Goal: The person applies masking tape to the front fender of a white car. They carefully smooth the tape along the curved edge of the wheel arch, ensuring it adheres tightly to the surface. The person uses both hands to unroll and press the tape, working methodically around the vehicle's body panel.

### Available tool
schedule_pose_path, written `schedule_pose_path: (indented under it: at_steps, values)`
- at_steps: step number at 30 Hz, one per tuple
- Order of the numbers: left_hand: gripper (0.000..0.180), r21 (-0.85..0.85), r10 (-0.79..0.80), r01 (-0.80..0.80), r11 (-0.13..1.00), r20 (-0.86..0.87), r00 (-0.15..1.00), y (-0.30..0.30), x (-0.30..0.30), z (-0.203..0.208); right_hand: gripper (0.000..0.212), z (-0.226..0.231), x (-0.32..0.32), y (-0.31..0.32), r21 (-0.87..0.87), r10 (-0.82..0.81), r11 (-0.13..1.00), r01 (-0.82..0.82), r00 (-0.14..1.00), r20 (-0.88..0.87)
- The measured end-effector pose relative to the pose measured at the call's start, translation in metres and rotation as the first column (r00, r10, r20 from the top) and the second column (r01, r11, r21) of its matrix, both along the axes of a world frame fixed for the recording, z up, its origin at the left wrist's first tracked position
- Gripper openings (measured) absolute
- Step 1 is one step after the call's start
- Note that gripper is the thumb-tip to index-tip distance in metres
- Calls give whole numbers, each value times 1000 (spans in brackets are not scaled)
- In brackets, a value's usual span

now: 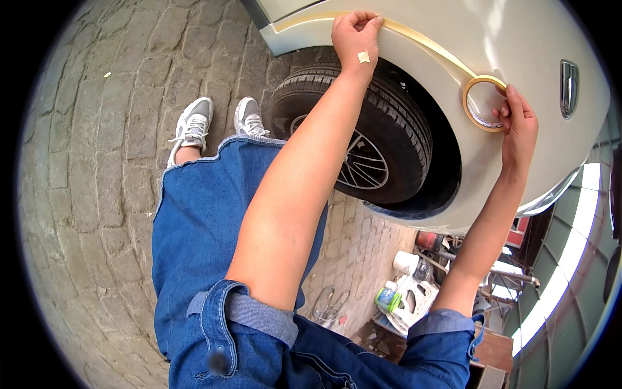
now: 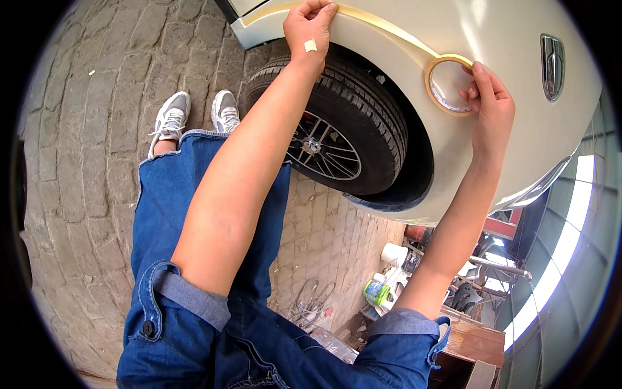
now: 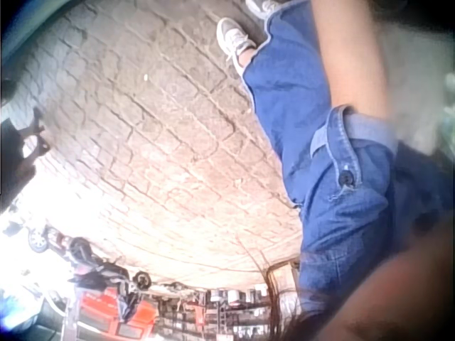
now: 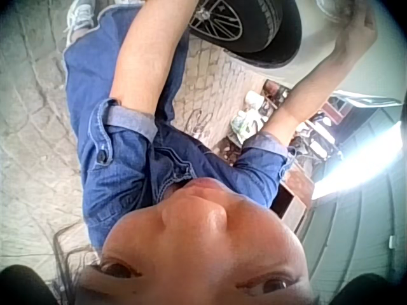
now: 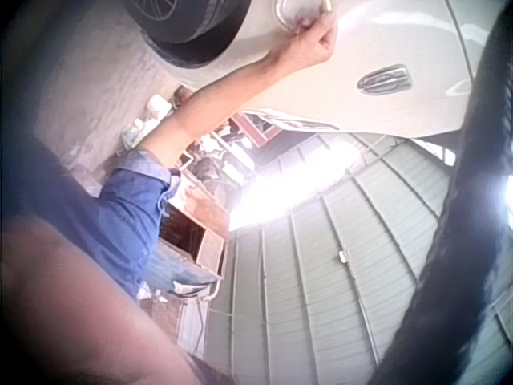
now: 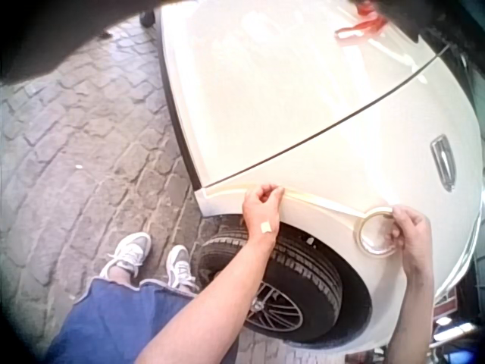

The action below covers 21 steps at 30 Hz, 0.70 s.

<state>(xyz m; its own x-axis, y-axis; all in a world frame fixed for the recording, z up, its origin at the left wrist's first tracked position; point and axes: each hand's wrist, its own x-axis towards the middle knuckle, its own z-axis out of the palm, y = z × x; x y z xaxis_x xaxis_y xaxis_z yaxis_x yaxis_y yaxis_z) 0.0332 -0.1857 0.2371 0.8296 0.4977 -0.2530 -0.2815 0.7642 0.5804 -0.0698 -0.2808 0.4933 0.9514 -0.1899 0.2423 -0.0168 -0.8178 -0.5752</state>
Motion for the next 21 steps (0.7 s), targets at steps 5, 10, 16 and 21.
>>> schedule_pose_path:
  at_steps: [5,10,16,21]
  values:
    - [11,-6,-4,4,1000,1,1000,0,0,0,28,0,-1,1,5,8,1000,-8,1000,0]
    - [11,14,-14,14,1000,-1,1000,1,-2,-1,28,0,-1,0,-4,4,1000,-4,1000,-8]
    - [10,8,1,-1,1000,12,1000,0,-2,1,28,1,-1,1,5,-5,1000,5,1000,3]
    - [20,118,-13,11,993,15,1000,1,2,-4,27,-1,0,1,11,4,1000,-4,1000,-1]
